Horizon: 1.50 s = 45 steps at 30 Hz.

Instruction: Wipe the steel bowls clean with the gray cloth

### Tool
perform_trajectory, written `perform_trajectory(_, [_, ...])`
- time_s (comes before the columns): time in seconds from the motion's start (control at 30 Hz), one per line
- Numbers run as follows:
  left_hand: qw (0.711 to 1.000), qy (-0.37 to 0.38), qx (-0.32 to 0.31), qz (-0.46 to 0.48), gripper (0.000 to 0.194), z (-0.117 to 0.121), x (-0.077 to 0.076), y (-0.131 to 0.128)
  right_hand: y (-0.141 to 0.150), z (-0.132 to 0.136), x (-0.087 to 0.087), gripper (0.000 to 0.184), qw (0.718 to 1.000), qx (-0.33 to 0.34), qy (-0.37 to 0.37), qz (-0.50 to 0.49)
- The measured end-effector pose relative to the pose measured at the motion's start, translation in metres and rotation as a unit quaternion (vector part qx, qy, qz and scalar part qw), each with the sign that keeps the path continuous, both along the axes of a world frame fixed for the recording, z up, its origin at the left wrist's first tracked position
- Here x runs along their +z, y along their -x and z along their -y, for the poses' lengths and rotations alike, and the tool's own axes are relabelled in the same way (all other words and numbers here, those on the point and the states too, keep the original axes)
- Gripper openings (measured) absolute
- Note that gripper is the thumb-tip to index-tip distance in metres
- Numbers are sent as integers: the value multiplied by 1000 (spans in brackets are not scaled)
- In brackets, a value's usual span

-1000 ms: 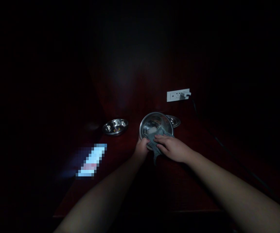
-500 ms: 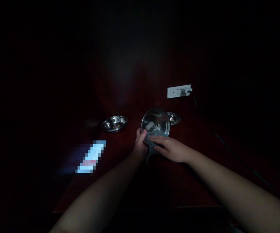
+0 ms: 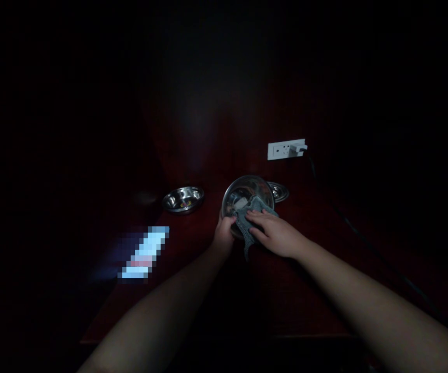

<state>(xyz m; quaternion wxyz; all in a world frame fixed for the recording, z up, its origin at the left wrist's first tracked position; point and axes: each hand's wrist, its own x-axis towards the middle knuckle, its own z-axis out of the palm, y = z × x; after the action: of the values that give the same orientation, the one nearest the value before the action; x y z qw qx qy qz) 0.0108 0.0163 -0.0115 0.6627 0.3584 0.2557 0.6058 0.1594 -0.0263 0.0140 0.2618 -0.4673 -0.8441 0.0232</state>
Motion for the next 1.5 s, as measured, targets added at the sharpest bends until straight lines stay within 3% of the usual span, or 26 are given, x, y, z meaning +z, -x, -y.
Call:
perform_trajectory(0.13, [1000, -18, 3, -3, 52, 1, -1, -1, -3, -1, 0, 42, 1000, -1, 6, 6])
perform_trajectory(0.37, [999, -15, 13, -41, 43, -3, -7, 0, -4, 0, -2, 36, 997, 56, 43, -2])
perform_trajectory(0.67, [999, -15, 22, -47, 34, 0, -1, 1, -1, 2, -6, 41, 995, 79, 46, -51])
perform_trajectory(1.1, [1000, -6, -22, -15, 28, -7, -7, -3, -6, -1, -4, 42, 998, 43, 12, -54])
perform_trajectory(1.23, [996, 34, -63, -46, 37, -11, -8, -4, -9, -2, 1, 43, 999, 22, -7, -41])
perform_trajectory(1.37, [989, 88, -62, -101, 46, -9, -8, -2, -11, -3, 1, 45, 1000, 10, -1, -18])
perform_trajectory(1.5, [992, 49, -62, -100, 51, -5, -9, 0, -13, -5, -3, 47, 1000, 20, -2, -11])
